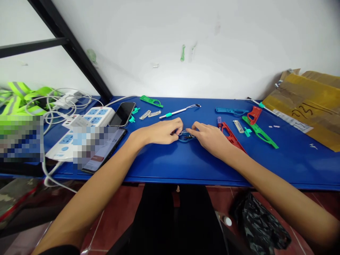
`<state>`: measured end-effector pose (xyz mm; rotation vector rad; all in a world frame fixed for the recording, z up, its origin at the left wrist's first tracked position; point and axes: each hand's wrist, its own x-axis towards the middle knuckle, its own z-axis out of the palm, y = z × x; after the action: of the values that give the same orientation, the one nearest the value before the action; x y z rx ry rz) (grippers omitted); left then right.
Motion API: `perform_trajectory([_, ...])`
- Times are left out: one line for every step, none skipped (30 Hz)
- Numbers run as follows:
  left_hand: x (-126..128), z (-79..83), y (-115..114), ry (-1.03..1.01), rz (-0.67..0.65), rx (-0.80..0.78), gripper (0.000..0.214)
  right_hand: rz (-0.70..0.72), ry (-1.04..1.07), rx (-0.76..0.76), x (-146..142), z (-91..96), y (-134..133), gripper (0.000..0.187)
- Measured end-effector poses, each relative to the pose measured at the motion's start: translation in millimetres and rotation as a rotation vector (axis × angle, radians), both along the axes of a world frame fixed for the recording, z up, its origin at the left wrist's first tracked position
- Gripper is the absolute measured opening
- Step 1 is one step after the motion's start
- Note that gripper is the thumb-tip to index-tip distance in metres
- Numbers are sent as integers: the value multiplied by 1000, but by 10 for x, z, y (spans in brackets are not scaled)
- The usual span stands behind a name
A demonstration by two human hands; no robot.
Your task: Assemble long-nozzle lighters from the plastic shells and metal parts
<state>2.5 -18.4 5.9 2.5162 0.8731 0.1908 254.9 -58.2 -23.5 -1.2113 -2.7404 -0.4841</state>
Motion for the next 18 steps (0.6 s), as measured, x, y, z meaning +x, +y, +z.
perform_trajectory([12, -3, -5, -3, -9, -2, 11, -6, 0, -8, -4, 2, -2, 43])
perform_trajectory([21, -3, -8, -11, -22, -6, 11, -11, 1, -16, -7, 4, -4, 43])
perform_trajectory([26, 0, -10, -21, -37, -12, 10, -15, 3, -25, -9, 6, -5, 43])
perform_trajectory([26, 6, -10, -30, -47, -23, 10, -19, 6, -35, -11, 8, -7, 43])
perform_trajectory([23, 13, -9, -39, -48, -36, 10, -22, 8, -44, -13, 12, -9, 43])
perform_trajectory([15, 21, -7, -45, -40, -51, 10, -27, 10, -53, -14, 18, -12, 43])
perform_trajectory([5, 30, -4, -47, -21, -70, 10, -33, 11, -62, -14, 25, -16, 43])
perform_trajectory([-6, 40, -1, -44, 3, -93, 9, -38, 12, -71, -14, 33, -21, 42])
perform_trajectory([-17, 49, 2, -41, 31, -119, 10, -42, 13, -80, -13, 42, -25, 43])
perform_trajectory([-28, 57, 6, -39, 54, -146, 12, -45, 16, -88, -9, 50, -28, 43])
perform_trajectory([-36, 64, 10, -39, 69, -171, 16, -46, 25, -95, -3, 57, -30, 44])
perform_trajectory([-43, 69, 15, -44, 77, -193, 20, -45, 40, -101, 6, 63, -30, 44])
perform_trajectory([-47, 72, 22, -51, 77, -208, 23, -36, 59, -107, 19, 68, -28, 43])
perform_trajectory([-49, 72, 28, -58, 74, -218, 25, -20, 80, -116, 34, 71, -24, 42])
perform_trajectory([-50, 71, 35, -64, 71, -222, 25, 2, 101, -128, 52, 73, -19, 41])
perform_trajectory([-50, 66, 42, -70, 68, -223, 24, 27, 121, -143, 70, 74, -15, 41])
perform_trajectory([-50, 60, 49, -78, 69, -218, 24, 51, 139, -160, 87, 75, -10, 41])
perform_trajectory([-49, 52, 56, -88, 71, -210, 24, 71, 154, -178, 101, 75, -6, 41])
